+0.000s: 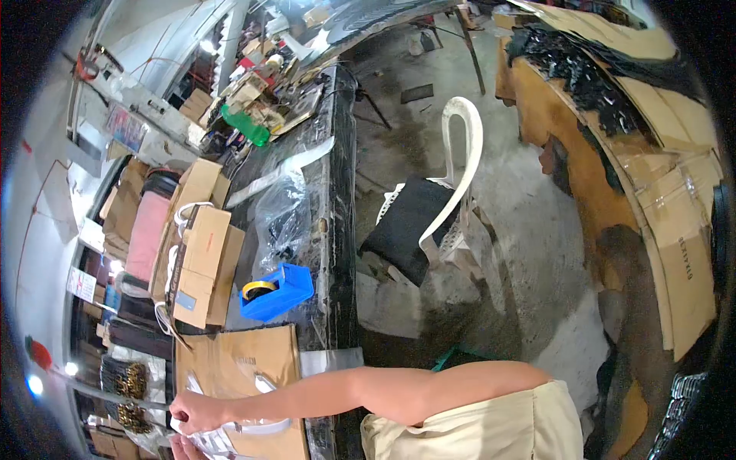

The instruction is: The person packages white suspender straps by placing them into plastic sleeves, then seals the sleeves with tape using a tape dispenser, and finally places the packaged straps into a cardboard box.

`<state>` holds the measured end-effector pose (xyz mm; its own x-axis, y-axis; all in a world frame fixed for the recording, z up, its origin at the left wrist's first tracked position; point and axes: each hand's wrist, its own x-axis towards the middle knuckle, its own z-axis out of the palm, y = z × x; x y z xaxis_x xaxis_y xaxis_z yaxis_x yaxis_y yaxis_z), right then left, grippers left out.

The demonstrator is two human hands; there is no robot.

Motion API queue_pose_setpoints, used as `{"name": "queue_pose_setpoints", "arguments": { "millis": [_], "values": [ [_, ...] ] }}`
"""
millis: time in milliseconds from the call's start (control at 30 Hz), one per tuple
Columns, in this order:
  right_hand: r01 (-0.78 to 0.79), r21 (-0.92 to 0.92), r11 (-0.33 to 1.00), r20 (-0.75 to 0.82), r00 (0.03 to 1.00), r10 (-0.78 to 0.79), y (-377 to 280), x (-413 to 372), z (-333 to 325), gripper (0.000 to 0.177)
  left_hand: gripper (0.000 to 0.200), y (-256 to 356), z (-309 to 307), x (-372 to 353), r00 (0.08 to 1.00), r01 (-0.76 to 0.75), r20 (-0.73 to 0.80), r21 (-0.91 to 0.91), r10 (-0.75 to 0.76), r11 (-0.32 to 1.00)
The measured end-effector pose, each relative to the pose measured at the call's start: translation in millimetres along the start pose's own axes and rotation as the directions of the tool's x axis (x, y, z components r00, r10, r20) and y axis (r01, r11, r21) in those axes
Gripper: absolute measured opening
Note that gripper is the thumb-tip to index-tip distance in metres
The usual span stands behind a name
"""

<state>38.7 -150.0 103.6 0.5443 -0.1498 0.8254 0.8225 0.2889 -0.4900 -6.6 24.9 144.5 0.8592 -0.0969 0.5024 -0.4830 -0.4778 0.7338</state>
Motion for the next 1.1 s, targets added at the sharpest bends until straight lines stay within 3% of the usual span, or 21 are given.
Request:
{"name": "queue_pose_setpoints", "arguments": {
  "millis": [100,200,233,267,333,400,433,467,500,533,567,633,667,733,767,867,1000,1100],
  "values": [
    [0.009,0.013,1.000,0.026,1.000,-0.009,14,3,0,0.023,0.040,38,27,-16,0.999,0.002,-0.032,0.209,0.005,0.978],
    [-0.016,0.025,1.000,0.041,0.999,0.015,8,4,-11,0.026,0.041,28,36,-16,0.995,0.035,-0.091,0.011,-0.034,0.999],
    [-0.022,0.018,1.000,0.040,0.999,0.021,7,4,-12,0.027,0.044,35,42,-18,0.988,0.078,-0.137,0.070,-0.068,0.995],
    [-0.029,0.012,1.000,0.043,0.999,0.028,7,3,-12,0.027,0.054,43,37,-17,0.981,0.192,-0.058,0.156,-0.185,0.969],
    [-0.121,-0.004,0.993,0.069,0.990,0.121,4,1,-17,0.028,0.023,9,47,-8,0.998,0.066,0.014,-0.328,-0.065,0.942],
    [-0.133,-0.039,0.990,0.100,0.986,0.136,15,0,-18,0.029,0.021,8,46,-12,0.981,0.125,-0.114,-0.269,-0.160,0.955],
    [-0.127,-0.105,0.986,0.108,0.984,0.139,18,-1,-22,0.028,0.034,-18,42,-11,0.964,0.115,-0.221,-0.148,-0.146,0.982],
    [-0.116,-0.151,0.982,0.134,0.982,0.136,17,0,-25,0.028,0.034,-18,53,-13,0.919,0.139,-0.364,-0.054,-0.149,0.989],
    [-0.227,-0.072,0.971,0.180,0.955,0.237,6,0,-29,0.028,0.024,-9,53,-13,0.953,0.029,-0.303,0.032,-0.018,0.999],
    [-0.254,-0.111,0.961,0.197,0.942,0.271,2,0,-30,0.026,0.021,6,40,-13,0.987,0.065,-0.158,0.166,-0.038,0.984],
    [-0.315,-0.058,0.947,0.214,0.923,0.320,4,-2,-30,0.023,0.030,-19,43,-7,0.978,-0.079,-0.190,0.049,0.087,0.996],
    [-0.353,-0.232,0.906,0.275,0.870,0.409,0,6,-39,0.021,0.019,1,44,-8,0.991,0.032,-0.134,0.049,-0.025,0.998],
    [-0.415,-0.176,0.893,0.282,0.848,0.449,-13,6,-38,0.028,0.012,0,42,-12,0.993,-0.003,-0.121,-0.009,0.002,1.000],
    [-0.434,-0.230,0.871,0.306,0.818,0.488,-13,10,-39,0.025,0.013,-4,39,-13,0.995,0.028,-0.091,-0.146,-0.042,0.989],
    [-0.475,-0.166,0.864,0.304,0.809,0.503,-11,8,-37,0.024,0.015,-4,34,-16,0.993,0.096,-0.057,-0.157,-0.106,0.983],
    [-0.557,-0.111,0.823,0.307,0.768,0.561,-11,15,-39,0.024,0.017,-11,34,-14,0.993,0.092,-0.032,-0.337,-0.109,0.937],
    [-0.541,-0.259,0.800,0.349,0.720,0.600,-12,14,-32,0.016,0.019,-19,30,-14,0.992,0.119,0.005,-0.348,-0.125,0.930],
    [-0.573,-0.246,0.781,0.340,0.704,0.624,-8,6,-25,0.012,0.019,-25,31,-17,0.990,0.136,0.016,-0.302,-0.138,0.944]
  ]
}}
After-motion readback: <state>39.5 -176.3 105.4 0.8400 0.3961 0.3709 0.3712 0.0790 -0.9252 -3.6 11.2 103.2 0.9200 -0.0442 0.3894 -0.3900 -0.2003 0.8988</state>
